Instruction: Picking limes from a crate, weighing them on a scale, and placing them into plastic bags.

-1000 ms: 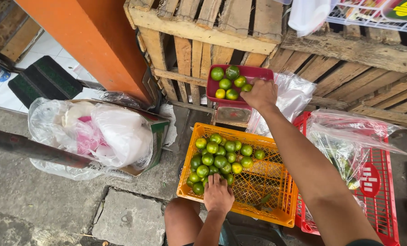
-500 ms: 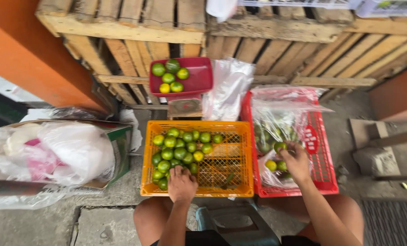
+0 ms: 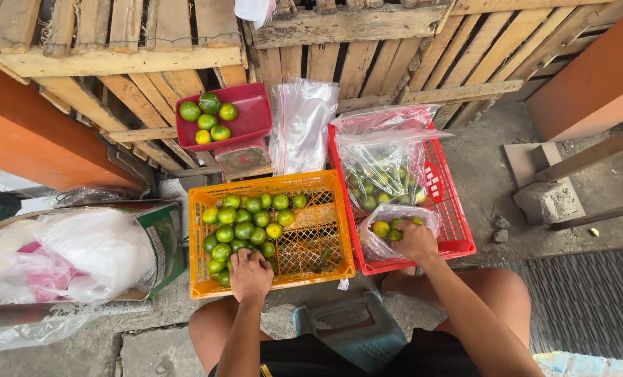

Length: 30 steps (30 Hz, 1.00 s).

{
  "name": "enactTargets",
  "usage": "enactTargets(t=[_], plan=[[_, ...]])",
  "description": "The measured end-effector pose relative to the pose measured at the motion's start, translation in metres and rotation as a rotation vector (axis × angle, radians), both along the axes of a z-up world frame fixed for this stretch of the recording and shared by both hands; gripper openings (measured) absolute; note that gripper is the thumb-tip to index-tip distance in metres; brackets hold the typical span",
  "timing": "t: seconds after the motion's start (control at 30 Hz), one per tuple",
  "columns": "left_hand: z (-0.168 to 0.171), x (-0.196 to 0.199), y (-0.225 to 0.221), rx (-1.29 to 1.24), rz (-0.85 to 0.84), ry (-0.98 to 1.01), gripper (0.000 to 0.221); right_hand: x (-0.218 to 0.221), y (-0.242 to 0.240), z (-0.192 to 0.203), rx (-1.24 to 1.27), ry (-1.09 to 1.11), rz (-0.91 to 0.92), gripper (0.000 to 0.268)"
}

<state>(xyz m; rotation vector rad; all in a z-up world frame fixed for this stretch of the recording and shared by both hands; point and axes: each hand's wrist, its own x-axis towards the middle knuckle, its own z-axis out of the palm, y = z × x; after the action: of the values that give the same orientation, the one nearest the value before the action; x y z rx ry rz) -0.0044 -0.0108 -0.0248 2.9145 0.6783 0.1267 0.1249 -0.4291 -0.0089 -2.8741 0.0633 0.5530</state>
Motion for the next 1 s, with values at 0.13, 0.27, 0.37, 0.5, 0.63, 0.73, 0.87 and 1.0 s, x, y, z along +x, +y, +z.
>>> enactTargets(t=[0.13, 0.27, 0.37, 0.5, 0.63, 0.73, 0.87, 1.0], plan=[[0.003, 0.0, -0.001, -0.001, 0.011, 0.01, 0.011, 0.007, 0.008, 0.002, -0.12, 0.019, 0.088, 0.042], [0.005, 0.0, -0.002, -0.012, 0.013, 0.039, 0.013, 0.009, 0.01, -0.017, -0.275, 0.123, 0.183, 0.044], [0.004, -0.001, -0.001, -0.021, 0.012, 0.051, 0.012, 0.014, 0.008, -0.036, -0.344, 0.142, 0.214, 0.044], [0.01, -0.002, -0.001, -0.055, -0.001, 0.05, 0.012, -0.003, 0.046, 0.08, -0.464, 0.128, 0.211, 0.046], [0.005, 0.0, 0.003, -0.049, -0.012, 0.06, 0.012, 0.035, 0.072, 0.108, -0.377, -0.058, 0.211, 0.046], [0.004, 0.001, 0.003, -0.042, -0.018, -0.013, 0.011, 0.066, 0.105, 0.114, -0.192, -0.231, 0.214, 0.039], [0.003, -0.001, 0.003, -0.059, -0.026, -0.013, 0.01, 0.089, 0.189, 0.155, 0.069, -0.536, 0.377, 0.028], [0.023, 0.004, 0.005, -0.145, -0.092, 0.195, 0.036, 0.132, 0.276, 0.167, 0.316, -0.761, 0.583, 0.026]])
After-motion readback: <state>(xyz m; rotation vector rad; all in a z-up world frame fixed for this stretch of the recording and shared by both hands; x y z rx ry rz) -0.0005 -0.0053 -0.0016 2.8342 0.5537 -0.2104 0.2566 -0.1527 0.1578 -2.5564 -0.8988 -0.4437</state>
